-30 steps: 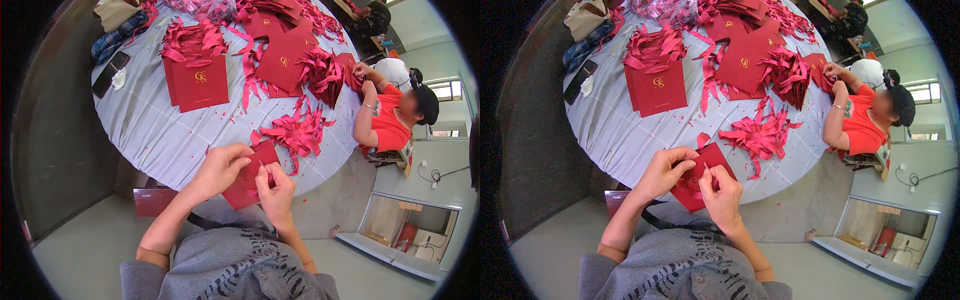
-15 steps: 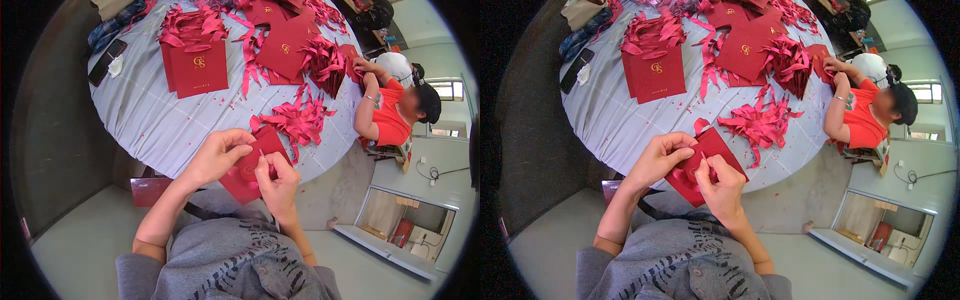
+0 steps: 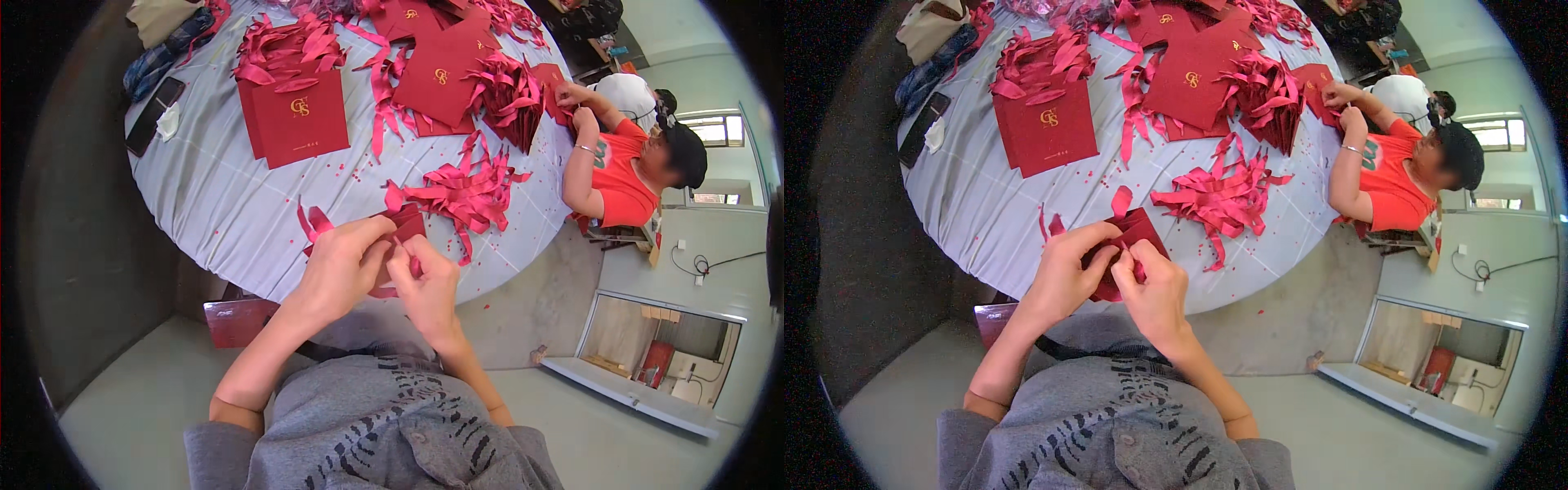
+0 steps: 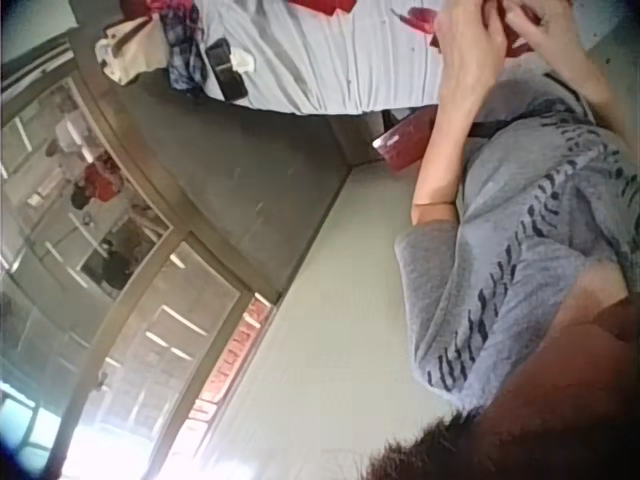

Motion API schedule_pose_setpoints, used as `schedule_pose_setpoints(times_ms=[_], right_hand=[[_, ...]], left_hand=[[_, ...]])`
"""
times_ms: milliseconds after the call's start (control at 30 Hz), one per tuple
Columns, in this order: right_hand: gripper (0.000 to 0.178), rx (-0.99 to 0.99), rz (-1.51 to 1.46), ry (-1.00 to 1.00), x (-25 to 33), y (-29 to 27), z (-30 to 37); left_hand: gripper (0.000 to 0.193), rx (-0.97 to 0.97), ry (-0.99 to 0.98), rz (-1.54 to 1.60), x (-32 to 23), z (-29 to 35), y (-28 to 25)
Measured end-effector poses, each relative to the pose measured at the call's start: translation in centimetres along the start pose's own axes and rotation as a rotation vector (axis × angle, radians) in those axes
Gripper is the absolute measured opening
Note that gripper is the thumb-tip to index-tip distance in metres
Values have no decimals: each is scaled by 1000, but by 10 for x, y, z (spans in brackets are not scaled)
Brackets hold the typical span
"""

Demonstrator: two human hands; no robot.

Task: The person attaches ribbon handles to paper gift bags by threading ribbon strips through the slots on each bag by hand.

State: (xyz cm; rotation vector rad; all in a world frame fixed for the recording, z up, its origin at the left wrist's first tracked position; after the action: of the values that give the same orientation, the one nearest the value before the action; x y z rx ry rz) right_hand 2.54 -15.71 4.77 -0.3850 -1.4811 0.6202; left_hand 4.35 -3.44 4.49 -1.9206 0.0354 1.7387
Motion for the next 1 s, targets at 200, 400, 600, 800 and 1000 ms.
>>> schedule_pose_setpoints(times_ms=[200,400,600,800,1000], right_hand=[[12,87,-250,24,-30,23,-9],[15,39,-135,-3,-35,30,-7],[13,225,-451,172,-65,48,-12],[14,216,-255,75,-46,39,-16],[11,86,-71,-71,-7,14,-15]], left_hand=[[15,-15,11,-106,9,-1,3],[15,8,16,-85,17,-1,7],[17,28,25,-102,17,-1,9],[20,14,32,-87,14,1,8],[22,51,63,-320,7,1,5]])
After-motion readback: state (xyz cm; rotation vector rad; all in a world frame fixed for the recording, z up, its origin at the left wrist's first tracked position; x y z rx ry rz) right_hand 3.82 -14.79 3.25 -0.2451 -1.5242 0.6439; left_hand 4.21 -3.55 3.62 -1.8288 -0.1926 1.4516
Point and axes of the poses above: each hand's wrist, its own z-axis away from the middle knuckle, its own y-axis out of the palm, x = y × z, the point moved 9 cm from there along -z, towards the middle knuckle, and after that the axes turned 12 degrees about x, right-handed, at the moved point
